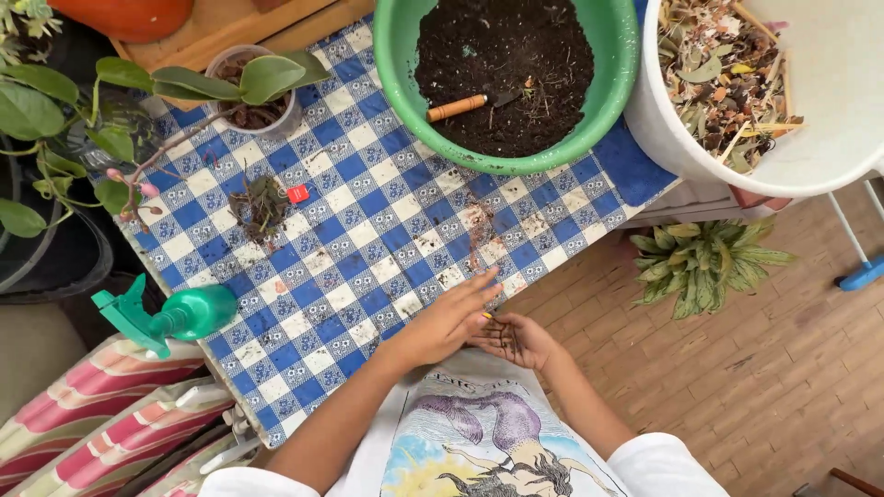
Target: The person brushes soil off a blue checkered tablecloth by hand, gathers plant debris into a trash bin, and uses a small hand shovel to scoop remaining soil into a green bowl.
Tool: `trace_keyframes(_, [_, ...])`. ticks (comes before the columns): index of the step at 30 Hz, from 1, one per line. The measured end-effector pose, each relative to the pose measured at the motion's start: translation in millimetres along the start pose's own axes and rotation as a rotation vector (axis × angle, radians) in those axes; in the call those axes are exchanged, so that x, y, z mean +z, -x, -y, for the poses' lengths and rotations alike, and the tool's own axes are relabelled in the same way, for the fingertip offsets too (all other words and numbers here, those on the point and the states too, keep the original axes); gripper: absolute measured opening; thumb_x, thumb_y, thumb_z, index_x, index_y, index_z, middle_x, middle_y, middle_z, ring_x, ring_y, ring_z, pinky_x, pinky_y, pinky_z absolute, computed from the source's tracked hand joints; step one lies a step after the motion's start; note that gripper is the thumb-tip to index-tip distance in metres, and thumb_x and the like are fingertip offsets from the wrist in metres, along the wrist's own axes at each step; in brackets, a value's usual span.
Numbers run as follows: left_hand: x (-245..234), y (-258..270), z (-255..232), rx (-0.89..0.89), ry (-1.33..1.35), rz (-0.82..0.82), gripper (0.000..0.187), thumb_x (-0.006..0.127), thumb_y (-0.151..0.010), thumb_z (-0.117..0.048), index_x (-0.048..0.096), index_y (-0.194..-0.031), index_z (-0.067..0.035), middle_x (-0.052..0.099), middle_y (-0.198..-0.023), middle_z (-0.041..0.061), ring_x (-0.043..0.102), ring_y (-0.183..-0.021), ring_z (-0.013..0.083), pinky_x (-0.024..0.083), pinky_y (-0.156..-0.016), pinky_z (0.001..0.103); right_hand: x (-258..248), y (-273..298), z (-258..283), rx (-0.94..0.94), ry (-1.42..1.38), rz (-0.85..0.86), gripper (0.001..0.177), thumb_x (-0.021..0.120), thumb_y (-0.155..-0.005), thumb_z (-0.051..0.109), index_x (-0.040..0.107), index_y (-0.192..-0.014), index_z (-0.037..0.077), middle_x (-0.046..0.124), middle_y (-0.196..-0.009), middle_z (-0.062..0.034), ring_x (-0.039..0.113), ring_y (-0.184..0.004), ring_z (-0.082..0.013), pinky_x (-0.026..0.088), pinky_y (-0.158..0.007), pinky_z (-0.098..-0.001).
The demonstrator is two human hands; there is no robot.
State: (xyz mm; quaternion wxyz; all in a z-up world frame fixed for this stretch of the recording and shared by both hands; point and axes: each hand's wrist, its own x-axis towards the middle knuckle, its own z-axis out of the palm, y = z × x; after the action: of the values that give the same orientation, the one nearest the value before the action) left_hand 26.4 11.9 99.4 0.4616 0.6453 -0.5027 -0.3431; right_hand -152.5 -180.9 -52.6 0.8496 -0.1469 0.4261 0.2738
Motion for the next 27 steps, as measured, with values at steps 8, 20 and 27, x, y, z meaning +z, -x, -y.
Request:
trace_keyframes(8, [-90, -19, -57, -0.035, 0.081, -0.455, 0.059, 0.028, -0.112, -0.046, 0.053, -0.149, -0.008, 0.048, -0.162, 0.014, 0.044, -0.151, 0.0332, 0.032, -0.124, 0.044, 129, 108, 79, -0.407, -0.331, 0.222, 0.048, 0.034, -0.102, 0.015, 0.050, -0.133, -0.018, 0.057, -0.138, -0.0332, 0.061, -0.128, -0.0393, 0.056, -0.102, -0.0417])
trace_keyframes(20, [-79, -225, -72, 0.287, -0.098, -0.641, 0.071, 0.016, -0.113, -0.054, 0.033, -0.163, -0.006, 0.022, -0.175, 0.015, 0.016, -0.165, 0.0327, 0.008, -0.133, 0.050, 246, 78, 298, -0.945, 0.370, 0.116, 0.093, 0.017, -0.095, 0.075, 0.021, -0.163, 0.011, 0.023, -0.170, -0.0120, 0.023, -0.154, -0.0293, 0.018, -0.122, -0.0458])
trace_keyframes(27, [-86, -314, -18, 0.030, 0.957, -0.796, 0.087, 0.020, -0.106, -0.066, 0.013, -0.164, -0.002, 0.013, -0.173, 0.015, 0.011, -0.160, 0.0280, 0.012, -0.127, 0.041, 276, 104, 298, -1.252, 0.872, 0.211, 0.085, 0.022, -0.104, 0.066, 0.014, -0.166, 0.008, 0.010, -0.175, -0.0088, 0.009, -0.162, -0.0262, 0.007, -0.130, -0.0406])
